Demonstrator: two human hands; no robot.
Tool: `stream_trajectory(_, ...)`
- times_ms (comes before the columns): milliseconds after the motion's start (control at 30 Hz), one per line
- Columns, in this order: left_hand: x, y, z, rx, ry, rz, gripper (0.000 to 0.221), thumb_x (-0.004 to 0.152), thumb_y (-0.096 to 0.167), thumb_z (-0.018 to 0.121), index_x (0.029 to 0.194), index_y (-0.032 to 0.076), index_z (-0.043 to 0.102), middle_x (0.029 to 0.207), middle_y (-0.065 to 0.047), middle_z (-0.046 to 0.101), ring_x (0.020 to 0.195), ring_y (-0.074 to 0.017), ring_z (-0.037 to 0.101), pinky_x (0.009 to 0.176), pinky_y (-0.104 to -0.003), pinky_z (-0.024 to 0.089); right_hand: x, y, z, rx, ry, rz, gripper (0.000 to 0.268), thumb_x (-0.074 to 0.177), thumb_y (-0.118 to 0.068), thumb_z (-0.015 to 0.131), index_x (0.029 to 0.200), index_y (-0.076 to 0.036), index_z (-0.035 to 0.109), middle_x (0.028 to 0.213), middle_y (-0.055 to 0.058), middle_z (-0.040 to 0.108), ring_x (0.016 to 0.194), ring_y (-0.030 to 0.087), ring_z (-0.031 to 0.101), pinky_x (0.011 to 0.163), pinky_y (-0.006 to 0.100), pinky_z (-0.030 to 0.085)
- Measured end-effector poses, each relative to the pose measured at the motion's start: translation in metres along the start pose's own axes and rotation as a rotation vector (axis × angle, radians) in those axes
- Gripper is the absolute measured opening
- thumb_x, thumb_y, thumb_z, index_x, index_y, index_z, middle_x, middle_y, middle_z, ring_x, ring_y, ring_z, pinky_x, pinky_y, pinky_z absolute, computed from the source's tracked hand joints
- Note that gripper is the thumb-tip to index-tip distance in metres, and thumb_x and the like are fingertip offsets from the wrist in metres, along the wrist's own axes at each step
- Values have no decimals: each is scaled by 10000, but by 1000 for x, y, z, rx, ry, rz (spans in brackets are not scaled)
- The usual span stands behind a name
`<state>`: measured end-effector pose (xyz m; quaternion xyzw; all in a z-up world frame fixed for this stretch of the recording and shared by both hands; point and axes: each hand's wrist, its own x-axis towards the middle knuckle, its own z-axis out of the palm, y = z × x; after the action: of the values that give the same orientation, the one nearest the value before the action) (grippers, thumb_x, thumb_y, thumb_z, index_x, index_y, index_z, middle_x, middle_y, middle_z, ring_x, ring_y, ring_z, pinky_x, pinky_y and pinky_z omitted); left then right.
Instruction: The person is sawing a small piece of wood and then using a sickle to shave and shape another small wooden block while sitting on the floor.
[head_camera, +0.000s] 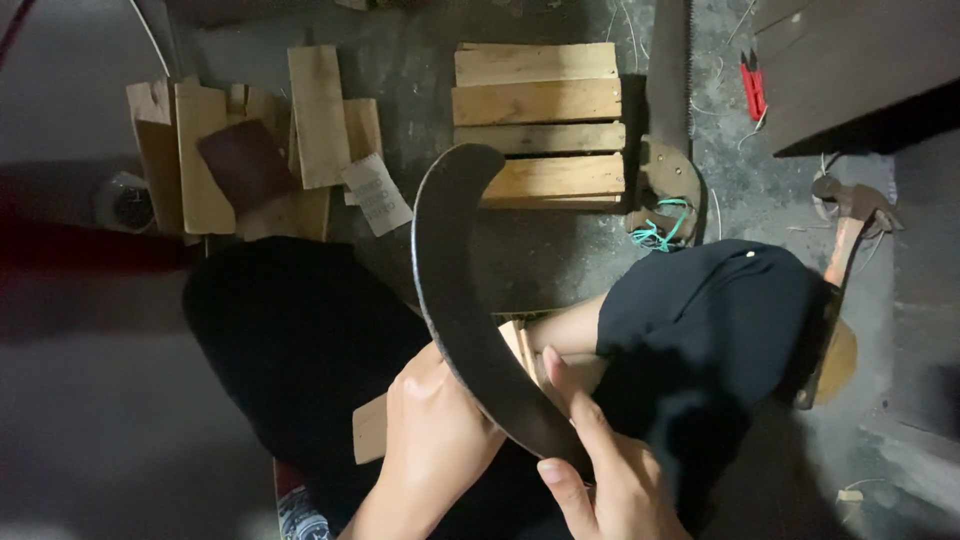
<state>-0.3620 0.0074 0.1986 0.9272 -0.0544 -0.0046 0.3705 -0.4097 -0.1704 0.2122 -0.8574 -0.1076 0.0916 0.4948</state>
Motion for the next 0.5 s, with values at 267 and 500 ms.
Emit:
stream_trajectory(267, -1, -8, -5, 32, -42, -2, 153, 751, 141, 778, 786, 89, 639, 736, -59, 630, 553, -173, 596, 502, -308, 497, 0, 6, 7, 36, -28, -54, 578, 942, -183, 532, 1422, 121, 431, 1552, 315, 460, 1381, 444, 583, 1101, 495, 497)
stream_trajectory(500, -5, -12, -8, 9, -56, -14, 191, 725, 136, 778, 876, 84, 674, 748, -56, 662, 561, -176, 634, 496, -307, 513, -25, 34, 17, -88, -42, -28, 548, 967, -356, 522, 1274, 96, 567, 868, 232, 761, 569, 305, 763, 564, 386, 606)
